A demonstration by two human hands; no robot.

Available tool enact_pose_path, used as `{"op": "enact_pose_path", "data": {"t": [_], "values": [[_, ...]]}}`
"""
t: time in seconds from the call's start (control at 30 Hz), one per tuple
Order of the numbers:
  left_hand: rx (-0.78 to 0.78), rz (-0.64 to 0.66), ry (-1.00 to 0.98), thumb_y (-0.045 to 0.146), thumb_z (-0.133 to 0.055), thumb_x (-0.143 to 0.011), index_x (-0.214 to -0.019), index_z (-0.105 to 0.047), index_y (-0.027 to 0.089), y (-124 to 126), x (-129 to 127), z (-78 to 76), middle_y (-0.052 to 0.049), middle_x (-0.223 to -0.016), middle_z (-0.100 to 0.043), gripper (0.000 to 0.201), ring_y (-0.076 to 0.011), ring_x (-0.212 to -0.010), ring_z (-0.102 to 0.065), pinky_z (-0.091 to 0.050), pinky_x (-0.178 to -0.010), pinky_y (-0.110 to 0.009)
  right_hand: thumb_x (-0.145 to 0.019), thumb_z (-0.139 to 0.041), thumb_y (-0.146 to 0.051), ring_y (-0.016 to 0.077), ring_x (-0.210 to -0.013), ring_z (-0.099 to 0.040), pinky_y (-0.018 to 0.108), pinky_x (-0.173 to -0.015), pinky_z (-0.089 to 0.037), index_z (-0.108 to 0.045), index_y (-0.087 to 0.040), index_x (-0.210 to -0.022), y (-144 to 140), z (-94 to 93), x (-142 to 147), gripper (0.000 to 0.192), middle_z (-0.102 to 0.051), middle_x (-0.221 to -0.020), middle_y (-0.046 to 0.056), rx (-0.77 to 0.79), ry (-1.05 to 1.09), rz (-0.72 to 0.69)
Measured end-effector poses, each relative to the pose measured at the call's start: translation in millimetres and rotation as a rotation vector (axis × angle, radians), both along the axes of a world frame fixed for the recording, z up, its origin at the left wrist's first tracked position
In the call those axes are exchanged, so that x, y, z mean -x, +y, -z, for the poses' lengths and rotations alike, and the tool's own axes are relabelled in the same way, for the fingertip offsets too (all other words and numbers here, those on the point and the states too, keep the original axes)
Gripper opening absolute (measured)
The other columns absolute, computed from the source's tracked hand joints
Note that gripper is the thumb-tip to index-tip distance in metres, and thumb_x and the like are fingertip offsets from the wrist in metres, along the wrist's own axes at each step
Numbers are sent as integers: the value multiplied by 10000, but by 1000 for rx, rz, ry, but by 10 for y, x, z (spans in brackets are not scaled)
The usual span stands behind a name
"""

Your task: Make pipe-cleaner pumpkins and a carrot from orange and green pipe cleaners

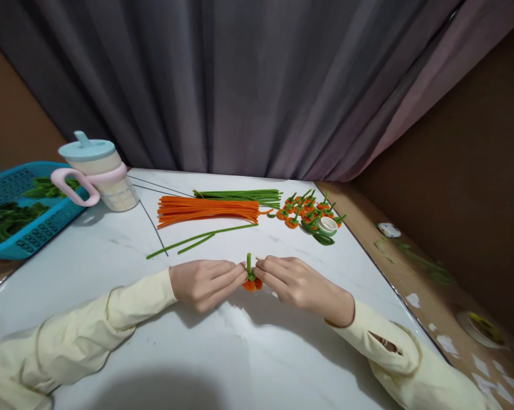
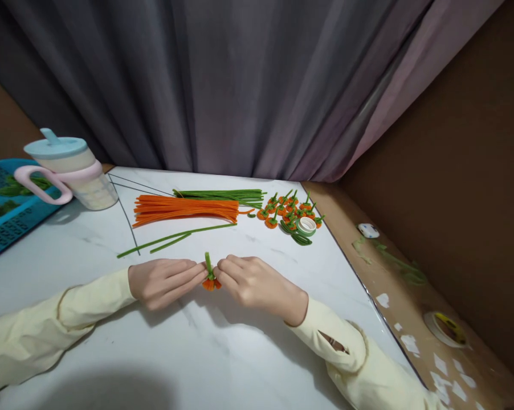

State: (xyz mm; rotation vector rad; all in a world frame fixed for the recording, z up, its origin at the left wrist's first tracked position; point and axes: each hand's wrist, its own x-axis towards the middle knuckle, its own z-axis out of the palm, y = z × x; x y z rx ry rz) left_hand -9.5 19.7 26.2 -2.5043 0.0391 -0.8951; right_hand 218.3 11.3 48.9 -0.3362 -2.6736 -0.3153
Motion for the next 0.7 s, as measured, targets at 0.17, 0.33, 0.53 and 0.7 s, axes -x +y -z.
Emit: {"op": "enact_pose_path", "data": {"t": [0.17,0.33,0.53,0.7], "values": [[186,-145,-108,93,-493,-860,-933,-611,25,-43,-12,-170,-164,-848,-708,154,-221,-734,-660,-579,-648,-343,-950,-283,-70,157,-625,-448,269,-506,-351,-571,-86,-831,43,-115,28,313,-534,-734,67,-6,-75,53],[377,-329,-68,123,-501,-885,-877,-622,87,-216,-73,-374,-107,-795,-688,127,-200,-723,-625,-538,-646,-329,-918,-378,-54,162,-624,-422,293,-497,-287,-543,-108,-788,-48,-263,44,217,-499,-722,51,-20,-190,103],[390,-487,38,142,-410,-915,-835,-639,101,-394,-158,-465,-103,-768,-676,245,-203,-669,-622,-518,-601,-328,-901,-405,-58,169,-629,-413,305,-485,-248,-513,-131,-752,-188,-319,89,198,-473,-705,41,-8,-241,98],[295,-518,131,96,-397,-896,-798,-632,87,-435,-189,-543,-105,-732,-668,255,-213,-601,-607,-496,-499,-328,-896,-403,-56,177,-640,-425,306,-484,-268,-521,-121,-779,-228,-353,87,178,-479,-723,51,-21,-236,84]]}}
